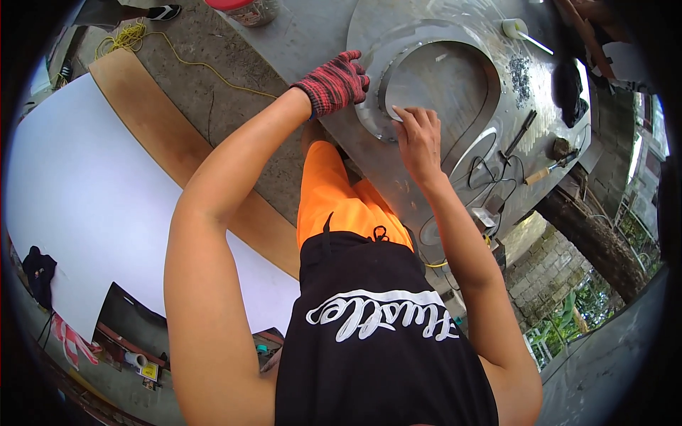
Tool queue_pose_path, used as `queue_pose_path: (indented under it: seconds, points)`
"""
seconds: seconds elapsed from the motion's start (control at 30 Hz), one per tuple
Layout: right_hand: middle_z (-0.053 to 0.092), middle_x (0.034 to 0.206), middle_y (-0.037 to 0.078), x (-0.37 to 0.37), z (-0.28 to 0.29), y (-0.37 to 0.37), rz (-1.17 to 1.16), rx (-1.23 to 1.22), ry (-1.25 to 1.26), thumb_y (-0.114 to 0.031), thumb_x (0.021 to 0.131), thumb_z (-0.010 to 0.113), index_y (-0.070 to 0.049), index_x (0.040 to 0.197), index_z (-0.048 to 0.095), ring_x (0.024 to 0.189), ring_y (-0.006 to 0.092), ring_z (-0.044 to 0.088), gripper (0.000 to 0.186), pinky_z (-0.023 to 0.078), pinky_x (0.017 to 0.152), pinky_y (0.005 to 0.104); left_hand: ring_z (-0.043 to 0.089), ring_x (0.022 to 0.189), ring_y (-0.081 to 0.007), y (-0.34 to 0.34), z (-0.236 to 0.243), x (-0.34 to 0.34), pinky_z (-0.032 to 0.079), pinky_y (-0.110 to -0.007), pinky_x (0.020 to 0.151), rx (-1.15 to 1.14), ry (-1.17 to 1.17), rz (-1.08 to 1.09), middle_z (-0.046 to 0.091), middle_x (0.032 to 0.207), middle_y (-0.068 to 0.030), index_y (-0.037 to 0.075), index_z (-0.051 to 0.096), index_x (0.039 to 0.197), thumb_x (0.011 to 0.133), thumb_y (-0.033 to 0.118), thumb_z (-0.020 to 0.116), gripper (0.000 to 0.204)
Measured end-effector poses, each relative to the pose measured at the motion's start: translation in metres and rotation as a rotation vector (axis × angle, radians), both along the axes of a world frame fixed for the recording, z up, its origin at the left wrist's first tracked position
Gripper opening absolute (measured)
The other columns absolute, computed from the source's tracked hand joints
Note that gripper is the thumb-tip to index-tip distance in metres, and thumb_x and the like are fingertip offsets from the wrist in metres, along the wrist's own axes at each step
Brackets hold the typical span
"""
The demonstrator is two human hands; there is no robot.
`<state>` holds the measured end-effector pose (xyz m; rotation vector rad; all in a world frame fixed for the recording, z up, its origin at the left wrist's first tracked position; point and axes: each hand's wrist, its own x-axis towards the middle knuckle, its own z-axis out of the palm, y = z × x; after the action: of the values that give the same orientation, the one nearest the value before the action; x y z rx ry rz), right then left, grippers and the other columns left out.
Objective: Soldering metal components to fabricate a large sign letter.
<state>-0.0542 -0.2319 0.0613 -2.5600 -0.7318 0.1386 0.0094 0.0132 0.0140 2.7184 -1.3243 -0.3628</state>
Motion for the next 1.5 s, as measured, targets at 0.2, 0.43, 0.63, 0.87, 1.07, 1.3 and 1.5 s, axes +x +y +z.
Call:
queue_pose_path:
  seconds: [0.2, 0.43, 0.63, 0.87, 1.07, 1.3, 1.5]
  points:
    - [0.065, 0.111, 0.011, -0.045, -0.011, 0.032, -0.073, 0.028, 0.072, -0.012, 0.086, 0.075, -0.004, 0.121, 0.066, 0.105, 0.0321, 0.06, 0.037, 0.047, 0.094, 0.0419, 0.063, 0.123, -0.0212, -0.004, 0.005, -0.003, 0.03, -0.047, 0.123, 0.025, 0.0, -0.052, 0.071, 0.116, 0.0013, 0.028, 0.079, 0.097, 0.085, 0.022, 0.066, 0.018]
    - [0.067, 0.107, 0.01, -0.041, -0.039, 0.045, -0.069, -0.046, 0.048, -0.003, 0.085, 0.064, -0.004, 0.114, 0.071, 0.102, 0.0293, 0.06, 0.03, 0.047, 0.09, 0.0409, 0.053, 0.137, -0.0207, -0.01, 0.016, -0.01, 0.027, -0.05, 0.123, 0.221, 0.114, -0.061, 0.066, 0.136, 0.006, 0.032, 0.079, 0.103, 0.083, 0.033, 0.073, 0.021]
    - [0.067, 0.104, 0.009, -0.045, -0.042, 0.049, -0.133, -0.006, 0.049, -0.002, 0.083, 0.06, -0.005, 0.111, 0.073, 0.1, 0.0285, 0.06, 0.031, 0.046, 0.088, 0.0404, 0.059, 0.13, -0.0193, -0.012, 0.008, -0.011, 0.029, -0.049, 0.122, 0.187, 0.024, -0.036, 0.07, 0.127, 0.0062, 0.03, 0.078, 0.107, 0.081, 0.032, 0.072, 0.027]
    - [0.068, 0.104, 0.008, -0.046, -0.044, 0.05, -0.165, -0.011, 0.074, -0.002, 0.083, 0.06, -0.005, 0.109, 0.073, 0.099, 0.0283, 0.061, 0.029, 0.045, 0.086, 0.0406, 0.06, 0.128, -0.0199, -0.014, -0.005, -0.014, 0.031, -0.047, 0.121, 0.1, 0.038, -0.001, 0.071, 0.124, 0.0032, 0.024, 0.077, 0.116, 0.08, 0.035, 0.071, 0.038]
    - [0.066, 0.101, 0.009, -0.044, -0.045, 0.054, -0.155, -0.009, 0.065, -0.002, 0.082, 0.059, -0.004, 0.103, 0.071, 0.097, 0.0287, 0.061, 0.024, 0.045, 0.085, 0.0408, 0.061, 0.125, -0.0229, -0.015, -0.014, -0.021, 0.036, -0.048, 0.116, 0.009, -0.018, -0.012, 0.073, 0.119, 0.001, 0.024, 0.078, 0.114, 0.08, 0.035, 0.07, 0.036]
    - [0.062, 0.095, 0.011, -0.041, -0.046, 0.053, -0.114, 0.061, 0.056, 0.0, 0.082, 0.057, -0.001, 0.093, 0.067, 0.094, 0.0315, 0.061, 0.014, 0.046, 0.082, 0.041, 0.065, 0.118, -0.025, -0.017, -0.021, -0.025, 0.04, -0.049, 0.11, -0.005, -0.046, 0.037, 0.074, 0.115, 0.0005, 0.023, 0.08, 0.103, 0.08, 0.03, 0.069, 0.027]
    - [0.062, 0.093, 0.012, -0.039, -0.044, 0.051, -0.1, 0.063, 0.069, 0.0, 0.083, 0.057, -0.001, 0.091, 0.066, 0.093, 0.0321, 0.06, 0.012, 0.046, 0.082, 0.0414, 0.066, 0.116, -0.025, -0.018, -0.005, -0.021, 0.04, -0.049, 0.111, 0.064, -0.085, -0.045, 0.075, 0.11, -0.0011, 0.022, 0.08, 0.104, 0.08, 0.029, 0.068, 0.027]
